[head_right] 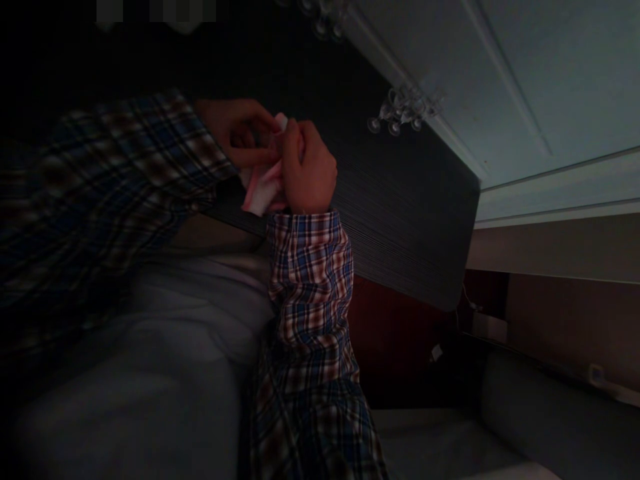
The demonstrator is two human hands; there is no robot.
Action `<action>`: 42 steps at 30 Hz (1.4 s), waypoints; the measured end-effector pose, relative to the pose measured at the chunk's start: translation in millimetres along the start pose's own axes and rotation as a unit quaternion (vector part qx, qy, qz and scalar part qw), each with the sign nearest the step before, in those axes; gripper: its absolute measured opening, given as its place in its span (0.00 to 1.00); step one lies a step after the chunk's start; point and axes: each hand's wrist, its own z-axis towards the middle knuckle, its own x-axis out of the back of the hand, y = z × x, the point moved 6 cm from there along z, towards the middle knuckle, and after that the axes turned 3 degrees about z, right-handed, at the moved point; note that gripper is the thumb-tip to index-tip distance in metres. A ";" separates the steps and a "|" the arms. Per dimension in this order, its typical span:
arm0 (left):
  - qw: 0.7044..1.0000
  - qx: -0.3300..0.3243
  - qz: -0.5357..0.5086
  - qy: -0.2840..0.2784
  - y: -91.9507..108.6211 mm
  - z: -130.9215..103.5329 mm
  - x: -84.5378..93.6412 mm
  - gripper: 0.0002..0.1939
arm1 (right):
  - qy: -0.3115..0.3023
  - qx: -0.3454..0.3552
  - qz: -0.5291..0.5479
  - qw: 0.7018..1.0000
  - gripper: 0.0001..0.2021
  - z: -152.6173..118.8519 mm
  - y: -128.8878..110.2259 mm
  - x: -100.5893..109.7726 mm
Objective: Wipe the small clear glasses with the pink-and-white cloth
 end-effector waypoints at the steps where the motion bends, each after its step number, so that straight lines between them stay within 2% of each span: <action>1: 1.000 0.006 -0.003 -0.004 -0.9 0.1 -0.4 0.21 | -0.002 -0.005 0.005 1.000 0.17 0.0 0.5 -0.3; 7: 1.000 -0.008 0.023 -0.005 0.5 0.2 1.5 0.20 | -0.024 -0.027 0.041 0.998 0.17 -0.1 2.7 -2.2; 17: 1.000 0.002 0.000 0.003 -5.6 0.4 0.5 0.21 | -0.007 -0.011 0.002 1.000 0.16 1.1 1.2 -1.1; 25: 0.999 -0.009 0.029 -0.020 0.8 0.9 2.0 0.23 | -0.002 0.000 -0.003 1.000 0.17 -0.1 -0.1 0.2; 30: 1.000 -0.004 -0.008 -0.006 -0.3 -0.1 1.9 0.21 | -0.023 -0.014 0.009 1.000 0.17 -0.4 -0.3 -1.0; 38: 1.000 0.003 -0.031 -0.003 -2.4 -1.4 -0.4 0.20 | -0.028 -0.024 0.010 0.999 0.18 0.4 2.0 -2.2; 42: 1.000 0.014 -0.025 -0.007 -1.1 -1.7 -0.3 0.21 | -0.015 -0.007 0.006 1.000 0.18 0.2 0.6 -0.8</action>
